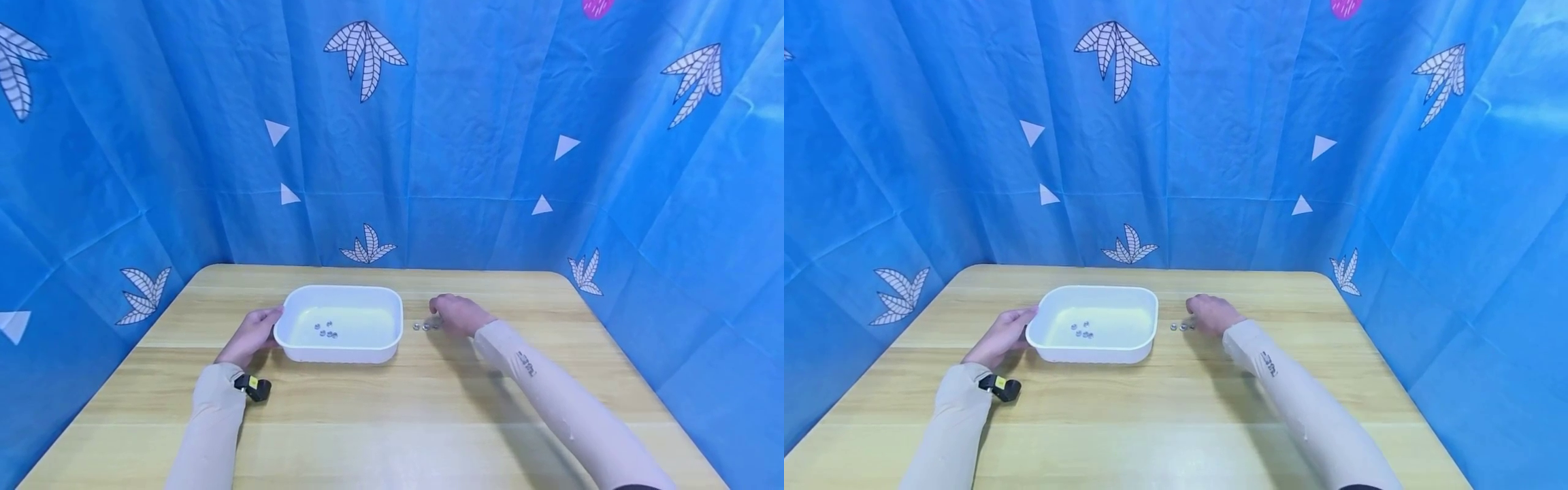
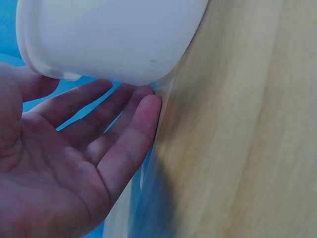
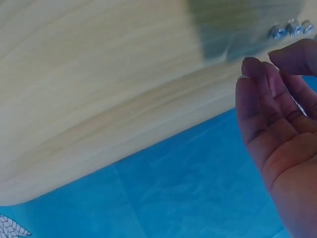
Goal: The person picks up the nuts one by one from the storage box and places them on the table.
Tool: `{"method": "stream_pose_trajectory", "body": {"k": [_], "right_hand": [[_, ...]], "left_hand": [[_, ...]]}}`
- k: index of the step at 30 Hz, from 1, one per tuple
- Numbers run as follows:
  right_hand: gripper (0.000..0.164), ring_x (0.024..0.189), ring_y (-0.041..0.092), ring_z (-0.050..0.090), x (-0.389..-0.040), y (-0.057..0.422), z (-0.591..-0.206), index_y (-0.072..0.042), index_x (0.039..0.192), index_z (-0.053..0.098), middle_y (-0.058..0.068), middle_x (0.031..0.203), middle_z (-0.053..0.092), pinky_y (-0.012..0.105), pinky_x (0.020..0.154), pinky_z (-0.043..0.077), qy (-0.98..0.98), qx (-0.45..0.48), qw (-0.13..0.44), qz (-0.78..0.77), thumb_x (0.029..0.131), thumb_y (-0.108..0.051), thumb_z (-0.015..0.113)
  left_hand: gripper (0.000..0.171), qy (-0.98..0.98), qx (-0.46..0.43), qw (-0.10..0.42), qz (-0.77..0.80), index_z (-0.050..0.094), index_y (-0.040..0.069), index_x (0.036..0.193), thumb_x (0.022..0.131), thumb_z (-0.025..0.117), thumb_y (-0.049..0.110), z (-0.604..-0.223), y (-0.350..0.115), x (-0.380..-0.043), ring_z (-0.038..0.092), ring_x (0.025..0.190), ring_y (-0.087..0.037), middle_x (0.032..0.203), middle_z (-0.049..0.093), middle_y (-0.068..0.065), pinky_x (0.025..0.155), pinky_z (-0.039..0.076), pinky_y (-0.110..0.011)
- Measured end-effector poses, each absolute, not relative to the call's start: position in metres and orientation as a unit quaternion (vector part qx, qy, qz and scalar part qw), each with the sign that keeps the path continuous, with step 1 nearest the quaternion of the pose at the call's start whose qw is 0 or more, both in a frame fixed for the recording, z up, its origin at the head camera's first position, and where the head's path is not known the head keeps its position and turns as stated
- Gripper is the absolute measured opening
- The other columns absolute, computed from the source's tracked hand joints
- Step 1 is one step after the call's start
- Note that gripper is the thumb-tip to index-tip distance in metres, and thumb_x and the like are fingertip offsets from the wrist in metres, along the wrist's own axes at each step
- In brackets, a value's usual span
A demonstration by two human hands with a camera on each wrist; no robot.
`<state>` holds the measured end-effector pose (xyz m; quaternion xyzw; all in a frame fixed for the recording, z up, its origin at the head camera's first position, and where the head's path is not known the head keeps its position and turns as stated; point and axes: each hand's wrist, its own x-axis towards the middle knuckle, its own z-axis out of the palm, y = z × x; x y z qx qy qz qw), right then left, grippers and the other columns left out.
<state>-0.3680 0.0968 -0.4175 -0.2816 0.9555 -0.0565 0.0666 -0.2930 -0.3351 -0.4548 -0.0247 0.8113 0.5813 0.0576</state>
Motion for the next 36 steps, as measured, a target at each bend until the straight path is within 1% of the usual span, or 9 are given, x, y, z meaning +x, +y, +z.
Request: {"method": "stream_pose_trajectory", "body": {"k": [3,7,10,12,16,20,26,32,36], "right_hand": [[0.024,0.105,0.032,0.071,-0.368,0.1,-0.413,-0.003,0.117,0.07,0.016,0.115,0.075,0.047,0.096,0.06,0.956,-0.282,0.063,-0.055,0.093,-0.008,0.074],[0.024,0.106,0.033,0.072,-0.368,0.101,-0.408,-0.002,0.117,0.071,0.016,0.116,0.075,0.046,0.094,0.06,0.953,-0.293,0.051,-0.05,0.093,-0.005,0.07],[0.023,0.103,0.031,0.072,-0.369,0.099,-0.404,-0.001,0.114,0.071,0.014,0.112,0.076,0.046,0.09,0.062,0.95,-0.307,0.032,-0.038,0.092,-0.002,0.065],[0.021,0.099,0.029,0.072,-0.369,0.098,-0.401,-0.001,0.111,0.072,0.013,0.108,0.076,0.045,0.086,0.062,0.948,-0.316,0.018,-0.032,0.092,-0.002,0.064],[0.016,0.093,0.026,0.071,-0.37,0.093,-0.395,-0.003,0.107,0.072,0.011,0.103,0.076,0.044,0.081,0.062,0.946,-0.324,-0.002,-0.026,0.093,-0.005,0.064],[0.014,0.089,0.024,0.071,-0.369,0.088,-0.387,-0.004,0.106,0.072,0.01,0.1,0.076,0.041,0.079,0.062,0.944,-0.329,-0.005,-0.028,0.094,-0.007,0.066],[0.011,0.083,0.02,0.068,-0.368,0.08,-0.381,-0.007,0.101,0.072,0.007,0.097,0.075,0.038,0.075,0.061,0.943,-0.332,-0.008,-0.025,0.094,-0.007,0.064],[0.008,0.074,0.016,0.06,-0.369,0.071,-0.378,-0.011,0.091,0.07,0.003,0.086,0.07,0.033,0.067,0.056,0.94,-0.34,-0.008,-0.029,0.093,-0.005,0.063],[0.01,0.074,0.016,0.059,-0.37,0.063,-0.378,-0.012,0.091,0.07,0.002,0.086,0.07,0.032,0.068,0.055,0.939,-0.342,-0.004,-0.028,0.093,-0.006,0.063]], "left_hand": [[0.067,0.815,-0.024,0.058,0.576,0.037,-0.008,0.154,0.112,0.036,0.044,-0.453,-0.335,-0.292,0.071,0.107,-0.015,0.148,0.052,-0.033,0.088,0.062,-0.026],[0.067,0.816,-0.027,0.061,0.574,0.036,-0.008,0.155,0.113,0.035,0.044,-0.454,-0.334,-0.292,0.072,0.107,-0.015,0.148,0.053,-0.033,0.089,0.062,-0.026],[0.066,0.815,-0.032,0.062,0.576,0.036,-0.007,0.155,0.113,0.036,0.044,-0.455,-0.335,-0.292,0.072,0.103,-0.01,0.146,0.054,-0.032,0.088,0.062,-0.025],[0.066,0.814,-0.032,0.062,0.576,0.037,-0.008,0.155,0.113,0.036,0.044,-0.455,-0.335,-0.291,0.071,0.1,-0.008,0.146,0.054,-0.032,0.088,0.062,-0.025],[0.067,0.815,-0.028,0.061,0.575,0.037,-0.008,0.154,0.112,0.036,0.045,-0.455,-0.335,-0.291,0.071,0.103,-0.009,0.147,0.054,-0.032,0.089,0.062,-0.026],[0.068,0.816,-0.028,0.061,0.574,0.038,-0.008,0.154,0.112,0.036,0.046,-0.454,-0.335,-0.293,0.07,0.105,-0.011,0.146,0.054,-0.033,0.088,0.061,-0.025],[0.068,0.818,-0.028,0.061,0.571,0.038,-0.007,0.154,0.112,0.036,0.046,-0.452,-0.335,-0.295,0.07,0.1,-0.006,0.146,0.055,-0.032,0.088,0.061,-0.024],[0.068,0.818,-0.033,0.062,0.571,0.037,-0.005,0.155,0.112,0.036,0.047,-0.452,-0.334,-0.294,0.07,0.097,-0.003,0.146,0.055,-0.031,0.088,0.062,-0.026],[0.069,0.822,-0.034,0.063,0.565,0.036,-0.004,0.156,0.112,0.035,0.049,-0.452,-0.334,-0.293,0.068,0.1,-0.004,0.149,0.053,-0.03,0.09,0.061,-0.027]]}}
